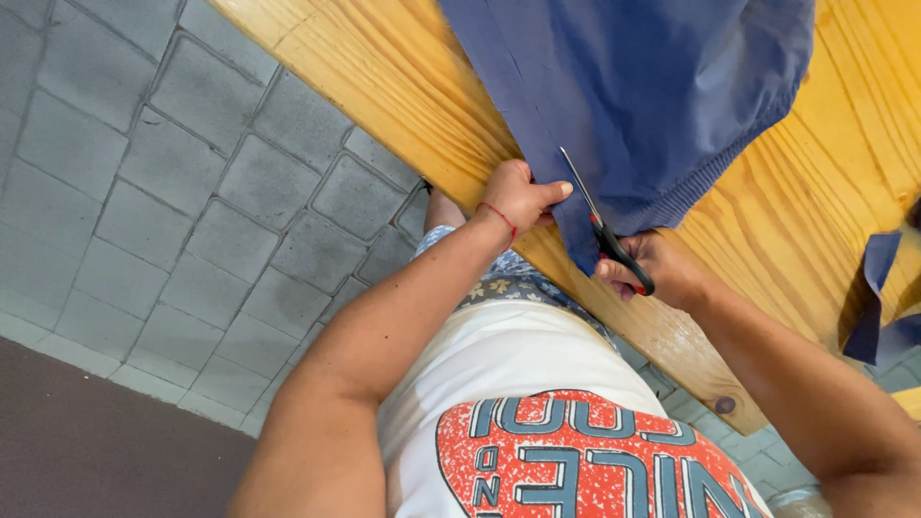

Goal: Cutting a long piece of blue fabric along a straight line using scissors on a wooden table.

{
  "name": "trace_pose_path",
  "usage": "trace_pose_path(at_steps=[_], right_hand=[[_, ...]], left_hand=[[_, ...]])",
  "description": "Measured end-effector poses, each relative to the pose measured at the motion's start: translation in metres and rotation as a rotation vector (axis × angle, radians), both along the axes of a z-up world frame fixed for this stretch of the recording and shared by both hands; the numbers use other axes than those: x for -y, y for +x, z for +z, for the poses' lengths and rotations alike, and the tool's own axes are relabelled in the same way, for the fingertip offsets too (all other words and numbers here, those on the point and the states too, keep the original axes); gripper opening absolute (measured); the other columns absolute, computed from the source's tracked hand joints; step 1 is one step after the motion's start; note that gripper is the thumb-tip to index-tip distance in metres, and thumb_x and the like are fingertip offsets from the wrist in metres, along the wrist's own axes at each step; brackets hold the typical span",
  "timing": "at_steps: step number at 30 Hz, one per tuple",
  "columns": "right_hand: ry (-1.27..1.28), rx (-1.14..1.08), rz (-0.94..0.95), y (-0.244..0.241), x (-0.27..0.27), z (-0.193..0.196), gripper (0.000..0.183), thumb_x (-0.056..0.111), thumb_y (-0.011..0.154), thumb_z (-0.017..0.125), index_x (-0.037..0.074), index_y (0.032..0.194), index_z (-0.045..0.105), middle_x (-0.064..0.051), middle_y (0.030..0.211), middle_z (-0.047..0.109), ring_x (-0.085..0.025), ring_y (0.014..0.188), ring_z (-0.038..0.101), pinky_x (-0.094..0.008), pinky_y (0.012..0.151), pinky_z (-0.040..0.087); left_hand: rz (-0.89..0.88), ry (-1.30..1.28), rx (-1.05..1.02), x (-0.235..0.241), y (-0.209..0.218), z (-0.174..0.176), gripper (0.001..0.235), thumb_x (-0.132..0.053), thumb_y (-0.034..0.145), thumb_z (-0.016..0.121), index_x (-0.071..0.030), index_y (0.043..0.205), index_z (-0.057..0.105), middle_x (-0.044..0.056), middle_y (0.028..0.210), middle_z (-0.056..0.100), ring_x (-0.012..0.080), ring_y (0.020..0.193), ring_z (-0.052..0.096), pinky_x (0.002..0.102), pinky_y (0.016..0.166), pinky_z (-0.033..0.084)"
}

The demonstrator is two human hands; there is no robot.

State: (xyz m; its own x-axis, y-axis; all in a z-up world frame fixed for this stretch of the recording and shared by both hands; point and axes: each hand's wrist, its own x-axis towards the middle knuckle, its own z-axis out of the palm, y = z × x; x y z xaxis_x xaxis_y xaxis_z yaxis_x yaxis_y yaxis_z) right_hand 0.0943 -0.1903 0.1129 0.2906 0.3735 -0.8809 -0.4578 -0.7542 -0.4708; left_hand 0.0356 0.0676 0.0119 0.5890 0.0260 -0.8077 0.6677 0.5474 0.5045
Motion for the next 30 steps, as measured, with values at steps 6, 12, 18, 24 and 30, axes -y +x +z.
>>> trace_pose_path(at_steps=[6,12,18,24,30], right_hand=[[0.053,-0.059,-0.018,0.007,-0.001,-0.016,0.039,0.032,0.093,0.104,0.001,0.078,0.084,-0.014,0.062,0.08,-0.024,0.057,0.084,-0.029,0.054,0.059],[0.1,-0.045,-0.066,0.017,-0.015,-0.022,0.037,0.027,0.093,0.104,-0.002,0.08,0.083,-0.017,0.062,0.077,-0.027,0.055,0.083,-0.029,0.052,0.058],[0.101,-0.026,-0.104,0.012,-0.013,-0.029,0.036,0.022,0.092,0.105,-0.006,0.083,0.084,-0.02,0.062,0.077,-0.029,0.052,0.081,-0.032,0.052,0.059],[0.081,0.004,-0.113,0.007,-0.001,-0.041,0.038,0.021,0.089,0.107,-0.007,0.078,0.084,-0.021,0.058,0.074,-0.028,0.046,0.077,-0.032,0.047,0.057],[0.086,-0.008,-0.112,0.006,-0.012,-0.033,0.038,0.021,0.089,0.106,-0.007,0.079,0.083,-0.022,0.059,0.076,-0.029,0.048,0.079,-0.033,0.048,0.058]], left_hand=[[-0.016,-0.031,0.013,0.003,0.001,0.0,0.027,-0.01,0.094,0.096,0.008,0.111,0.085,0.024,0.09,0.086,0.0362,0.075,0.089,0.05,0.064,0.078],[-0.029,-0.03,0.004,0.003,-0.005,-0.012,0.029,-0.013,0.093,0.098,0.008,0.11,0.086,0.022,0.085,0.085,0.0341,0.07,0.087,0.049,0.062,0.078],[-0.013,-0.063,0.013,0.006,-0.005,-0.024,0.03,-0.012,0.093,0.099,0.006,0.112,0.086,0.023,0.09,0.087,0.035,0.072,0.088,0.051,0.063,0.078],[-0.014,-0.072,0.008,0.006,-0.004,-0.019,0.029,-0.01,0.092,0.1,0.006,0.112,0.086,0.023,0.089,0.087,0.0343,0.071,0.088,0.051,0.06,0.078],[-0.019,-0.093,0.005,0.002,-0.005,-0.013,0.03,-0.011,0.091,0.101,0.003,0.113,0.085,0.022,0.092,0.088,0.0357,0.073,0.089,0.049,0.06,0.077]])
